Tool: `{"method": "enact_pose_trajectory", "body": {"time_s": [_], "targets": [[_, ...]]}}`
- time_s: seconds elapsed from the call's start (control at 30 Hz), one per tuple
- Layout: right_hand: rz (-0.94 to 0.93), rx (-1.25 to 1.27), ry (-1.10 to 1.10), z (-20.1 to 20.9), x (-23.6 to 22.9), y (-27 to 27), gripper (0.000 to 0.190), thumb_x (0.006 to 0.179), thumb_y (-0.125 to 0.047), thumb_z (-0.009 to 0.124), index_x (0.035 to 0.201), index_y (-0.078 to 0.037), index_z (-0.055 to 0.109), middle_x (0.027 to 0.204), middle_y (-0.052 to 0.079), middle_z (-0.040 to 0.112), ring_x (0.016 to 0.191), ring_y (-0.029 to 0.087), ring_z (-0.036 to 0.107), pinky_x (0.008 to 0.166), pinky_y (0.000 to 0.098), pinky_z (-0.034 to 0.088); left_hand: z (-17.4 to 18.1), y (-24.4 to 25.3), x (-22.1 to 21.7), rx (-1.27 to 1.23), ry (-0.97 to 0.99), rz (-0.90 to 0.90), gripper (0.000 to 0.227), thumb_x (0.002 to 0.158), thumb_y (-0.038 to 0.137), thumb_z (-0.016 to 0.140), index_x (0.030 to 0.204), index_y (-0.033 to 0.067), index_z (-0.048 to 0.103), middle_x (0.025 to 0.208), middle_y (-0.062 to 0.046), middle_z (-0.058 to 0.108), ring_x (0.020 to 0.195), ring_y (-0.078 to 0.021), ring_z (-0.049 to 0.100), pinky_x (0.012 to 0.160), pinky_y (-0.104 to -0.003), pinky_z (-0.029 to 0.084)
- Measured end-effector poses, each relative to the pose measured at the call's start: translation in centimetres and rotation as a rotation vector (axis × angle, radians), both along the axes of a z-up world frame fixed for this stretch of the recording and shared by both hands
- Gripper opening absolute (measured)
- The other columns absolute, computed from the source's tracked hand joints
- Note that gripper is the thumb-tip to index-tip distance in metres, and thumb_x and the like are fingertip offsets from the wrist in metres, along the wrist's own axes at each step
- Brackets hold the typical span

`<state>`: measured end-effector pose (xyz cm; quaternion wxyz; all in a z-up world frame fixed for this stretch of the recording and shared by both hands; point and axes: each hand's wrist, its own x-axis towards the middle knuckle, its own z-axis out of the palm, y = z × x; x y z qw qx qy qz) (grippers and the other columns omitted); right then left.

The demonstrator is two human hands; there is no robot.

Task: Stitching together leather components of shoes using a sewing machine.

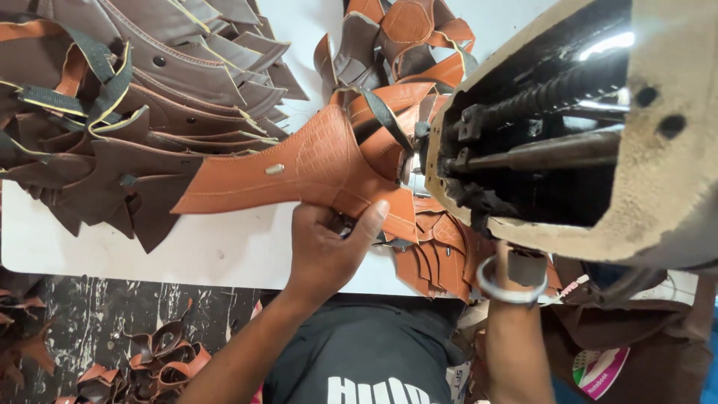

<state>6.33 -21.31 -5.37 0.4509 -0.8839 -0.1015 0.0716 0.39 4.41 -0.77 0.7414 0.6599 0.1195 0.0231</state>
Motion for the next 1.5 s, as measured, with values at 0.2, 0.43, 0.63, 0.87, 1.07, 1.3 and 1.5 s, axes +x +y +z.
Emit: {"method": "enact_pose_trajectory", "body": {"time_s": [0.2,0.43,0.63,0.87,1.07,1.3,1.5], "targets": [[-0.135,0.183,-0.084,4.6,-4.7,6.8,0.025,0.090,-0.005,0.079,0.113,0.002,0.074,0.108,0.012,0.079,0.095,0.020,0.076,0.086,0.0296,0.060,0.7,0.4,2.3,0.094,0.105,-0.005,0.016,0.092,0.013,0.078,0.096,-0.0030,0.076,0.075,0.002,0.069,0.063,-0.0001,0.053,0.052,-0.020,0.044],[-0.183,0.433,-0.119,4.0,-5.6,8.0,0.027,0.093,0.007,0.075,0.120,0.004,0.072,0.111,0.011,0.076,0.099,0.011,0.072,0.089,0.0230,0.060,1.0,0.2,3.4,0.007,-0.002,-0.022,0.018,0.094,0.013,0.074,0.103,-0.0024,0.071,0.087,0.003,0.072,0.073,0.0016,0.061,0.061,-0.019,0.051],[-0.183,0.475,-0.113,4.3,-5.3,8.8,0.026,0.095,0.008,0.073,0.121,0.005,0.071,0.114,0.013,0.076,0.102,0.012,0.073,0.091,0.0232,0.060,1.3,0.8,4.3,0.111,0.029,-0.054,0.014,0.093,0.012,0.074,0.096,-0.0011,0.075,0.077,0.000,0.073,0.065,-0.0006,0.060,0.054,-0.021,0.047],[-0.271,0.565,-0.044,5.1,-3.9,10.3,0.025,0.098,0.008,0.069,0.123,0.010,0.070,0.114,0.014,0.076,0.101,0.014,0.074,0.095,0.0255,0.060,2.8,1.3,7.5,0.277,-0.126,-0.080,0.013,0.097,0.012,0.070,0.094,-0.0007,0.074,0.075,-0.002,0.075,0.065,-0.0036,0.067,0.058,-0.023,0.053],[-0.312,0.611,0.032,5.5,-3.9,10.7,0.025,0.096,0.009,0.066,0.120,0.013,0.069,0.108,0.014,0.077,0.099,0.016,0.076,0.091,0.0269,0.061,2.7,1.4,8.4,0.254,-0.225,-0.044,0.017,0.101,0.013,0.068,0.092,-0.0003,0.073,0.079,-0.002,0.077,0.071,-0.0073,0.070,0.067,-0.025,0.057],[-0.001,0.314,0.004,3.9,-6.0,9.4,0.016,0.095,-0.001,0.074,0.110,0.001,0.078,0.098,0.011,0.082,0.087,0.015,0.078,0.082,0.0264,0.062,2.3,0.1,3.7,-0.062,0.140,0.204,0.023,0.097,0.021,0.071,0.092,-0.0006,0.077,0.072,-0.008,0.071,0.061,-0.0115,0.061,0.057,-0.031,0.049],[0.316,0.283,0.245,2.4,-8.5,8.8,0.050,0.076,-0.011,0.077,0.122,0.003,0.064,0.112,0.014,0.072,0.103,0.022,0.070,0.089,0.0338,0.056,1.4,-4.8,-2.6,-1.124,0.270,0.069,0.032,0.099,0.032,0.061,0.091,0.0010,0.061,0.090,-0.012,0.073,0.077,-0.0189,0.064,0.070,-0.034,0.051]]}}
